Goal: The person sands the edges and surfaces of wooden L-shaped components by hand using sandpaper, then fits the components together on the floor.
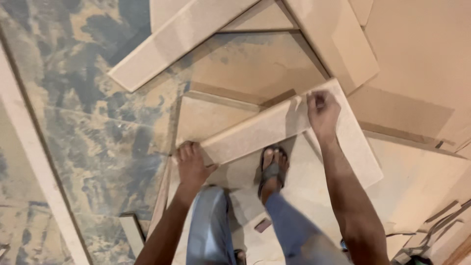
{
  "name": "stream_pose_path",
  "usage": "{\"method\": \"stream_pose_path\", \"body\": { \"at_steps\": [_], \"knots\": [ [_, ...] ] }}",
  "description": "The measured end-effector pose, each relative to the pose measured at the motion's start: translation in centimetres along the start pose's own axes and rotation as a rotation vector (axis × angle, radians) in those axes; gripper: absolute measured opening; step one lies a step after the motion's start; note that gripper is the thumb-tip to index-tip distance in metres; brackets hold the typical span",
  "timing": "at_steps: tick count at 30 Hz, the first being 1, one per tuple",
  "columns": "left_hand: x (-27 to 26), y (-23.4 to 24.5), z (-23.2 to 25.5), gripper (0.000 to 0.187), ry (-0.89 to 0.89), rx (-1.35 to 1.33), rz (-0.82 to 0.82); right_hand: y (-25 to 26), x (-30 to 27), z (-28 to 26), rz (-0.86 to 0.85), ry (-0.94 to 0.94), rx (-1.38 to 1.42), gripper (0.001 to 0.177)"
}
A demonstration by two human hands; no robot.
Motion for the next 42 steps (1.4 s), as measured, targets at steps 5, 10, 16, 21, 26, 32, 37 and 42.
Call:
{"method": "stream_pose_path", "body": {
  "at_steps": [5,10,16,21,26,32,37,42],
  "knots": [
    [8.1,2.2,3.0,0.089,-0.133,-0.072,0.276,-5.4,10.5,9.8,-0.057,-0.152,-0.061,0.048],
    [20.0,3.0,0.5,0.089,0.128,-0.192,0.320,-7.9,17.5,16.7,-0.371,-0.250,-0.469,0.130],
    [31.3,4.0,-4.3,0.129,0.169,-0.122,0.349,-8.9,19.8,19.5,-0.652,-0.217,-0.653,0.159],
    [35.6,3.9,-8.9,0.150,0.210,0.119,0.304,-9.9,20.4,19.4,-0.653,-0.200,-0.703,0.168],
    [35.5,3.5,-10.6,0.129,0.202,0.187,0.369,-9.8,20.6,18.6,-0.654,-0.181,-0.818,0.163],
    [28.8,0.7,-15.6,0.127,0.303,0.105,0.292,-12.1,24.5,16.2,-0.715,0.012,-0.805,0.151],
    [22.9,-2.6,-21.0,0.134,0.576,0.093,0.171,-19.9,28.9,8.9,-0.771,0.237,-0.829,0.157],
    [20.5,-3.2,-22.2,0.133,0.682,-0.018,0.208,-23.6,30.6,3.0,-0.590,0.361,-0.648,0.090]
  ]
}}
Point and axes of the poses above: each hand's wrist, its own x-axis towards the middle knuckle, its own y-axis out of the back of the hand, z = x × y, the point moved 8 cm from there along x, towards the middle knuckle, and after that the axes turned 9 degrees about y, right-handed, at the moved point
